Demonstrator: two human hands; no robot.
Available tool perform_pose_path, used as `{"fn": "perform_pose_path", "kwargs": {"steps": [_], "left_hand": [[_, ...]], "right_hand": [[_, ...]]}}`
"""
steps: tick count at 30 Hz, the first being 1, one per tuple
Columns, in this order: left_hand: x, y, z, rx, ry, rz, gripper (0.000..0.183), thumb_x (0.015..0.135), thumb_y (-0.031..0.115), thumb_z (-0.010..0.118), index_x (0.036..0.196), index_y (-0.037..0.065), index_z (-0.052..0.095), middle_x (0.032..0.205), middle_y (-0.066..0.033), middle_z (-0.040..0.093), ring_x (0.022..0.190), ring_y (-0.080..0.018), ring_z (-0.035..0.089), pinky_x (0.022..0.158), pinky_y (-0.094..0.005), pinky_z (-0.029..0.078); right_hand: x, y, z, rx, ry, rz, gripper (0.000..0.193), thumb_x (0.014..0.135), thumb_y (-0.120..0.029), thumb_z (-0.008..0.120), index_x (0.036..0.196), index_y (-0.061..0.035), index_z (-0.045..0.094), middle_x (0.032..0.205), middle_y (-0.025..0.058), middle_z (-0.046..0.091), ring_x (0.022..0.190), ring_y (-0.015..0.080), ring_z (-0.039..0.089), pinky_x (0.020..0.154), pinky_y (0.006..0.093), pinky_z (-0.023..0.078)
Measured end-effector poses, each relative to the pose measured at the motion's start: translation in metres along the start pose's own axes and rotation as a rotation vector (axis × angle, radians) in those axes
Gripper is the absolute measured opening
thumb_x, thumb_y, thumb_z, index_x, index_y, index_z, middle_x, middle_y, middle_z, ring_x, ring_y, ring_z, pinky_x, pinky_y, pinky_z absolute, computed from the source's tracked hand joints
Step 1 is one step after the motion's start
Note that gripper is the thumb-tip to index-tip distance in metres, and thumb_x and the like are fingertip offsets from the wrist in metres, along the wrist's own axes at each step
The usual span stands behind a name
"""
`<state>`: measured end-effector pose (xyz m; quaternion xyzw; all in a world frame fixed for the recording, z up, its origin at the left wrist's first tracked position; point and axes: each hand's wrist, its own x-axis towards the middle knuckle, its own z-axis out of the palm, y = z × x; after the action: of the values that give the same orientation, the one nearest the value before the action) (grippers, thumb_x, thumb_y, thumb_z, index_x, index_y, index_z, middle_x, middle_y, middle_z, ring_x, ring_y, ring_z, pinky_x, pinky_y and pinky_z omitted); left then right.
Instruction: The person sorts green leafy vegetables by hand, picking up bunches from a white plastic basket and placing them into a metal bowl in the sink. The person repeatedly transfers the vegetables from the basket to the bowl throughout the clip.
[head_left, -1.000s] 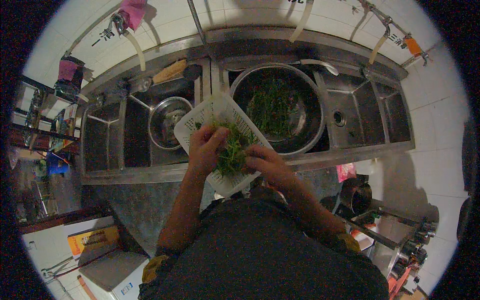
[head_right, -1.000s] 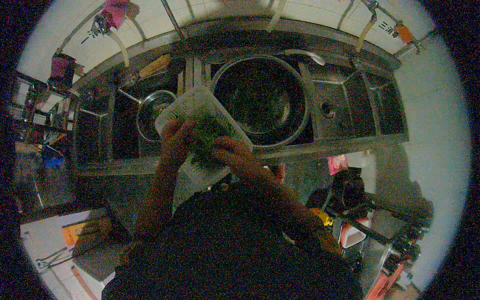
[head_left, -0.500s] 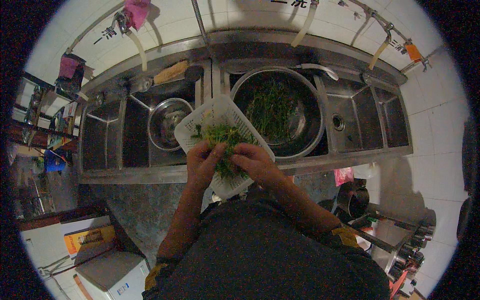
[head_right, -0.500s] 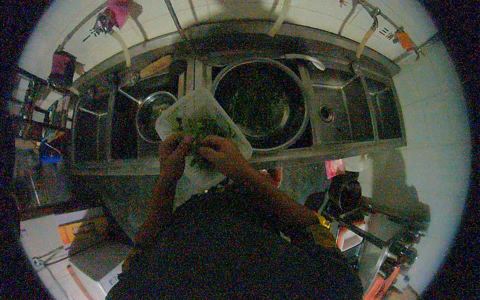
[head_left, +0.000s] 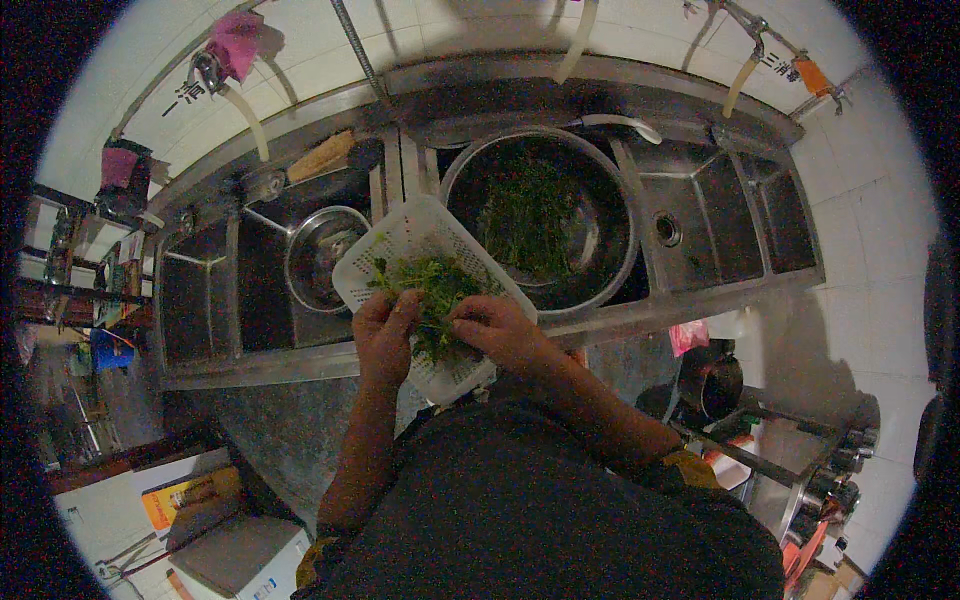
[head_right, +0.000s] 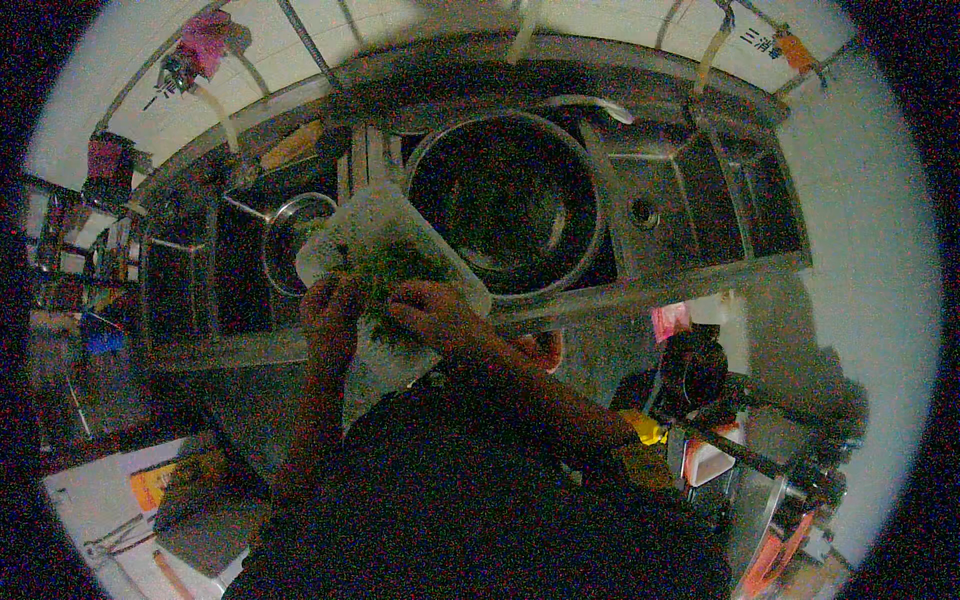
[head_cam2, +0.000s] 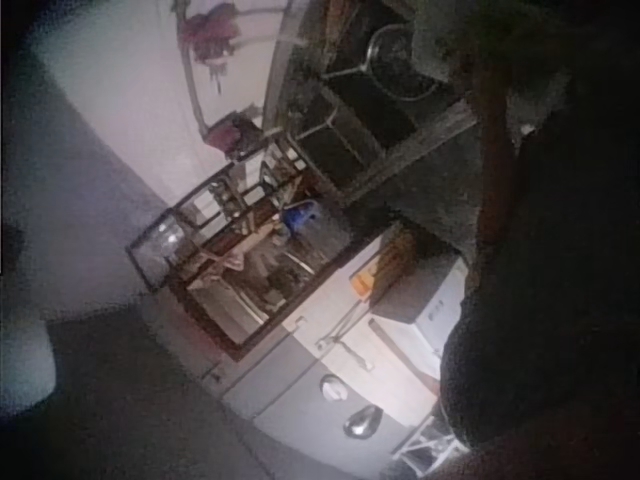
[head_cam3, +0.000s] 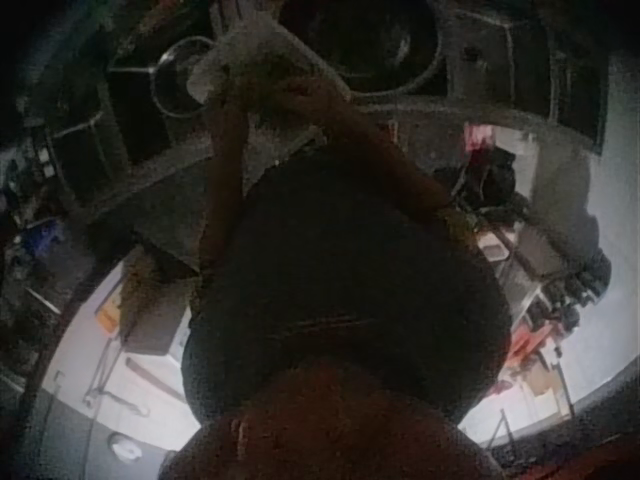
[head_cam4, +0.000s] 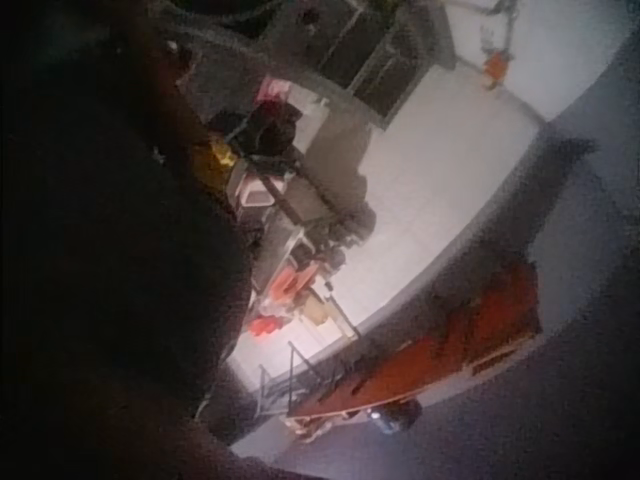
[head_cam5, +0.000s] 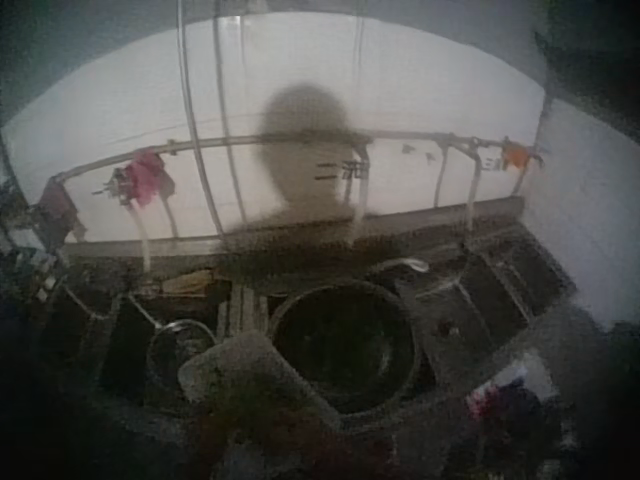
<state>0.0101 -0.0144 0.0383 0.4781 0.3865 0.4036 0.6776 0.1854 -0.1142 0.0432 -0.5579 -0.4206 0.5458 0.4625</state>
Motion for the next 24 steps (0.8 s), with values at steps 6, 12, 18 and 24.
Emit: {"fn": "perform_pose_path", "kwargs": {"steps": [6, 12, 18, 24], "left_hand": [[-0.002, 0.004, 0.003, 0.088, -0.041, -0.009, 0.017, 0.099, 0.017, 0.070, 0.089, 0.002, 0.067, 0.077, 0.0020, 0.060, 0.069, -0.0069, 0.050, 0.060, -0.0273, 0.038], [0.002, -0.015, -0.007, 0.120, -0.023, -0.017, 0.016, 0.098, 0.014, 0.070, 0.087, 0.004, 0.064, 0.080, 0.0019, 0.061, 0.069, -0.0073, 0.051, 0.061, -0.0277, 0.041], [0.010, -0.036, -0.029, -0.317, 0.173, -0.162, 0.014, 0.096, 0.014, 0.071, 0.087, 0.007, 0.062, 0.078, 0.0025, 0.059, 0.066, -0.0064, 0.049, 0.059, -0.0261, 0.039], [0.023, -0.014, -0.056, 0.417, -0.120, -0.033, 0.020, 0.097, 0.024, 0.071, 0.100, 0.004, 0.069, 0.081, -0.0023, 0.062, 0.068, -0.0126, 0.054, 0.063, -0.0307, 0.044]], "right_hand": [[0.008, 0.023, 0.000, 0.143, -0.033, 0.094, 0.016, 0.100, -0.019, 0.064, 0.105, -0.0037, 0.066, 0.087, -0.0005, 0.062, 0.078, 0.0112, 0.057, 0.069, 0.0324, 0.050], [0.005, 0.006, 0.003, -0.212, 0.083, -0.086, 0.015, 0.093, -0.018, 0.067, 0.092, -0.0034, 0.066, 0.081, 0.0064, 0.063, 0.074, 0.0199, 0.062, 0.067, 0.0379, 0.050], [-0.011, -0.023, 0.011, -0.311, 0.018, -0.450, 0.018, 0.092, -0.020, 0.066, 0.095, -0.0022, 0.066, 0.088, 0.0157, 0.068, 0.079, 0.0339, 0.067, 0.072, 0.0440, 0.053], [0.009, -0.003, 0.004, -0.554, 0.235, -0.398, 0.026, 0.094, -0.022, 0.066, 0.111, -0.0043, 0.071, 0.095, 0.0157, 0.071, 0.087, 0.0350, 0.070, 0.079, 0.0453, 0.055]]}}
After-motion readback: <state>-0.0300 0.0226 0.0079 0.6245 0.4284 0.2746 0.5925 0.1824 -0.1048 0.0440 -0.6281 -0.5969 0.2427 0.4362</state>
